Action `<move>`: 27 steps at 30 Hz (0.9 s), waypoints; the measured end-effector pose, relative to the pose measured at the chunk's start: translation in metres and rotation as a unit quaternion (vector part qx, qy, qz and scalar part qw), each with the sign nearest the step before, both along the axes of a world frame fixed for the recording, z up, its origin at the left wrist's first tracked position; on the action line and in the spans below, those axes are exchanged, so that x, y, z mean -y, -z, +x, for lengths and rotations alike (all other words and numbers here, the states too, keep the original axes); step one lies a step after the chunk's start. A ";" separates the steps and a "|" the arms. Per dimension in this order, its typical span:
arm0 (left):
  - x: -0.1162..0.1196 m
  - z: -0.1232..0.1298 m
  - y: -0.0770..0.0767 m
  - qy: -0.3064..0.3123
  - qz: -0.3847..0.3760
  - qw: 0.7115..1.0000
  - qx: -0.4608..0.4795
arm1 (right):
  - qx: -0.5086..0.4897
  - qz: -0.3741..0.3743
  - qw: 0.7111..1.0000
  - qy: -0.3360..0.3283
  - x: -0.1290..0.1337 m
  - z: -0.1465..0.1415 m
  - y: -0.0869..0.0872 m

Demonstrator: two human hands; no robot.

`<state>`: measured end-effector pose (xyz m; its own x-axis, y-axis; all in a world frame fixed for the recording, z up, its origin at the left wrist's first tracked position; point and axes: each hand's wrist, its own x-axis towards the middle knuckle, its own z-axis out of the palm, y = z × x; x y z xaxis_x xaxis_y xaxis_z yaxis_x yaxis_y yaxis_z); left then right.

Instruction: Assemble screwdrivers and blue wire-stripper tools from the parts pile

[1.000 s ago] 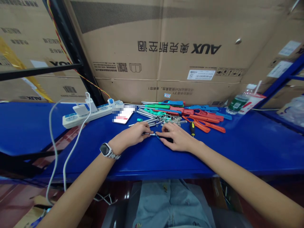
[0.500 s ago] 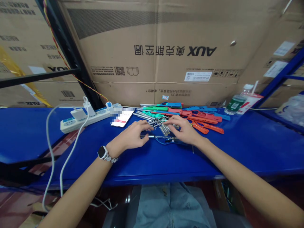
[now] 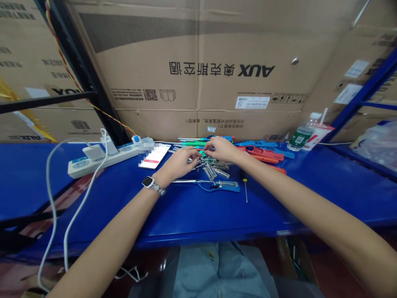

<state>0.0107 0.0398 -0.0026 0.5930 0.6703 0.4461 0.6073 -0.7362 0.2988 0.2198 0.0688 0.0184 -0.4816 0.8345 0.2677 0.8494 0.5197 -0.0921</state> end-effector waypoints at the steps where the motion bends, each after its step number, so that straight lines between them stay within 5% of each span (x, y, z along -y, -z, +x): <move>1: 0.001 -0.003 0.003 0.002 0.004 1.000 0.008 | 0.018 -0.025 0.999 0.007 -0.005 -0.004 -0.003; 10: 0.003 -0.013 0.010 0.018 0.013 0.998 0.067 | 0.017 -0.085 0.996 -0.012 -0.025 -0.014 -0.009; 13: 0.005 -0.010 0.007 0.022 0.043 0.992 0.113 | -0.116 -0.077 0.990 -0.033 -0.020 -0.007 -0.010; 18: 0.015 0.000 0.003 0.030 0.060 0.978 0.196 | -0.460 -0.178 0.866 -0.081 0.015 0.005 -0.001; 24: 0.028 0.019 0.010 0.101 -0.056 0.965 0.237 | -0.618 -0.273 0.735 -0.056 0.057 0.008 0.023; 27: 0.030 0.023 0.014 0.115 -0.088 0.957 0.251 | -0.645 -0.294 0.704 -0.042 0.064 0.009 0.028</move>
<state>0.0333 0.0096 -0.0169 0.4750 0.6391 0.6050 0.1831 -0.7442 0.6424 0.2290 0.0052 -0.0092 -0.2086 0.9668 0.1473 -0.1697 0.1125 -0.9790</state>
